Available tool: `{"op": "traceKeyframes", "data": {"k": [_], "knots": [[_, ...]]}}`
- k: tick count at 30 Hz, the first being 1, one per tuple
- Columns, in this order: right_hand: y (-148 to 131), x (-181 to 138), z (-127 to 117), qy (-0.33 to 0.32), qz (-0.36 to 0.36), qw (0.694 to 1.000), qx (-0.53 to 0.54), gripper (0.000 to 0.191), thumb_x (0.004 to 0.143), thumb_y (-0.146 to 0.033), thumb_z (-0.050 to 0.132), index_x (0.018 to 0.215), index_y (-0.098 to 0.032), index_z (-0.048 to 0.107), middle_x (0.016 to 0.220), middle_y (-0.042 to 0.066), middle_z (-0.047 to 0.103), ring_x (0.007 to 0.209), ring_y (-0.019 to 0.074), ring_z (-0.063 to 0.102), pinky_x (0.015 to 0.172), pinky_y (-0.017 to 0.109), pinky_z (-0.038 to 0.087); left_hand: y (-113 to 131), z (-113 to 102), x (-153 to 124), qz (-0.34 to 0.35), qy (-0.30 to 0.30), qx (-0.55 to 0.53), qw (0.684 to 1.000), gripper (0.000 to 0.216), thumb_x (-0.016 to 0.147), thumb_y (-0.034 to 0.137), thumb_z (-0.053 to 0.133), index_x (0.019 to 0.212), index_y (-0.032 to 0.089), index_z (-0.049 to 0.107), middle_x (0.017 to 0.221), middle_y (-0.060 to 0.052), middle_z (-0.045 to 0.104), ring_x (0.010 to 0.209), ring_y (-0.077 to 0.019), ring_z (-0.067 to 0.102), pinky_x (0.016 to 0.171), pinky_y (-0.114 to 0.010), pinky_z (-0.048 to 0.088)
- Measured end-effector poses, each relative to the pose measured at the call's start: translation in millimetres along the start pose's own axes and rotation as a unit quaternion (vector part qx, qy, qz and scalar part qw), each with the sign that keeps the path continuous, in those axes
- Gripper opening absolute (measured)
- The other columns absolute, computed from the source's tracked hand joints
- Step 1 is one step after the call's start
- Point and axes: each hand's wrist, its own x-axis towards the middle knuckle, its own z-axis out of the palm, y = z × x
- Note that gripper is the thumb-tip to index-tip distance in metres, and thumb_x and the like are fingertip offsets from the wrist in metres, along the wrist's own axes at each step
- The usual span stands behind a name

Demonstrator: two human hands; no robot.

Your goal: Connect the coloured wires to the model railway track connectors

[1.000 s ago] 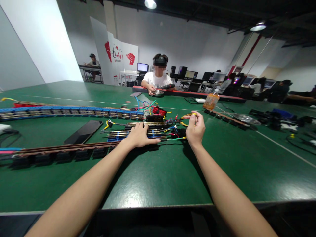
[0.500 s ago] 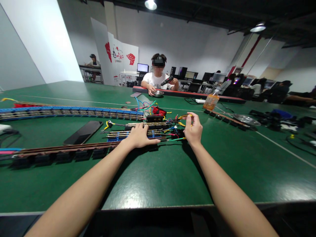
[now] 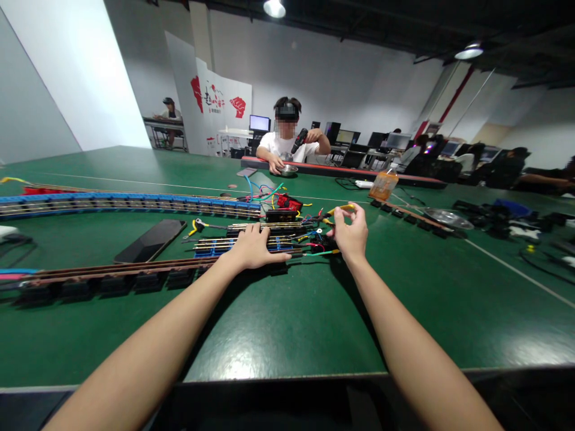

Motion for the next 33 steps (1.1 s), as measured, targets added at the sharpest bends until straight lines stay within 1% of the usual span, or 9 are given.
{"op": "traceKeyframes", "data": {"k": [2, 4, 10, 14, 18, 22, 26, 29, 33], "knots": [[-1, 0, 2, -0.016, 0.005, 1.000, 0.024, 0.059, 0.079, -0.049, 0.063, 0.126, -0.019, 0.044, 0.113, 0.010, 0.068, 0.043, 0.0093, 0.063, 0.040, 0.021, 0.047, 0, 0, 0, -0.001, -0.002, 0.000, 1.000, 0.111, 0.062, 0.097, 0.029, 0.125, 0.010, 0.057, 0.135, -0.026, 0.048, 0.126, -0.0436, 0.043, 0.103, -0.053, 0.036], [-1, 0, 3, -0.024, 0.007, 0.999, 0.042, 0.059, 0.077, -0.045, 0.064, 0.127, -0.019, 0.043, 0.113, 0.009, 0.067, 0.045, 0.0098, 0.064, 0.041, 0.021, 0.048, 0, 0, 0, -0.001, -0.002, 0.001, 1.000, 0.112, 0.062, 0.097, 0.028, 0.126, 0.010, 0.056, 0.137, -0.026, 0.047, 0.127, -0.0437, 0.042, 0.104, -0.053, 0.035], [3, 4, 2, -0.004, 0.014, 0.999, 0.032, 0.056, 0.077, -0.037, 0.061, 0.128, -0.022, 0.043, 0.113, 0.008, 0.068, 0.045, 0.0077, 0.062, 0.044, 0.020, 0.050, -1, 1, 1, -0.003, -0.001, 0.001, 1.000, 0.110, 0.061, 0.097, 0.029, 0.124, 0.011, 0.057, 0.136, -0.025, 0.048, 0.126, -0.0424, 0.043, 0.104, -0.052, 0.035], [7, 7, 0, -0.044, 0.005, 0.998, 0.041, 0.057, 0.077, -0.033, 0.060, 0.130, -0.022, 0.043, 0.118, 0.009, 0.065, 0.045, 0.0061, 0.061, 0.042, 0.018, 0.049, -1, 2, 1, -0.004, 0.002, -0.002, 1.000, 0.109, 0.061, 0.097, 0.029, 0.124, 0.013, 0.057, 0.135, -0.024, 0.049, 0.126, -0.0425, 0.042, 0.103, -0.052, 0.036], [12, 8, 1, -0.082, -0.028, 0.995, 0.053, 0.056, 0.078, -0.031, 0.058, 0.131, -0.022, 0.043, 0.116, 0.009, 0.065, 0.046, 0.0052, 0.058, 0.042, 0.018, 0.050, -1, 2, 0, -0.005, 0.002, -0.005, 1.000, 0.108, 0.062, 0.097, 0.031, 0.123, 0.013, 0.057, 0.136, -0.024, 0.048, 0.126, -0.0434, 0.042, 0.102, -0.052, 0.036], [15, 10, 0, -0.125, -0.051, 0.990, 0.048, 0.053, 0.082, -0.035, 0.056, 0.133, -0.022, 0.043, 0.114, 0.008, 0.066, 0.046, 0.0049, 0.056, 0.043, 0.019, 0.051, -1, 1, 0, -0.008, -0.001, -0.006, 1.000, 0.105, 0.062, 0.095, 0.033, 0.123, 0.014, 0.057, 0.137, -0.022, 0.049, 0.128, -0.0429, 0.041, 0.103, -0.052, 0.035], [16, 9, -4, -0.177, -0.097, 0.979, 0.001, 0.045, 0.087, -0.041, 0.054, 0.127, -0.021, 0.050, 0.102, 0.006, 0.070, 0.050, 0.0085, 0.059, 0.046, 0.021, 0.051, 0, 1, 0, -0.009, -0.001, -0.001, 1.000, 0.104, 0.062, 0.095, 0.033, 0.122, 0.013, 0.058, 0.136, -0.023, 0.050, 0.127, -0.0424, 0.042, 0.103, -0.051, 0.036], [15, 6, -6, -0.225, -0.132, 0.965, -0.036, 0.043, 0.088, -0.043, 0.054, 0.125, -0.021, 0.053, 0.092, 0.004, 0.070, 0.053, 0.0105, 0.059, 0.050, 0.023, 0.052, 0, 1, 1, -0.005, 0.001, 0.001, 1.000, 0.104, 0.063, 0.095, 0.033, 0.122, 0.013, 0.058, 0.135, -0.023, 0.050, 0.127, -0.0425, 0.042, 0.103, -0.051, 0.036], [11, 2, -7, -0.250, -0.197, 0.942, -0.102, 0.038, 0.088, -0.037, 0.056, 0.123, -0.021, 0.057, 0.084, 0.002, 0.067, 0.059, 0.0119, 0.059, 0.062, 0.025, 0.052, 0, 2, 0, -0.003, 0.006, 0.004, 1.000, 0.106, 0.063, 0.096, 0.031, 0.121, 0.012, 0.058, 0.134, -0.024, 0.050, 0.126, -0.0426, 0.043, 0.103, -0.051, 0.036]]}}
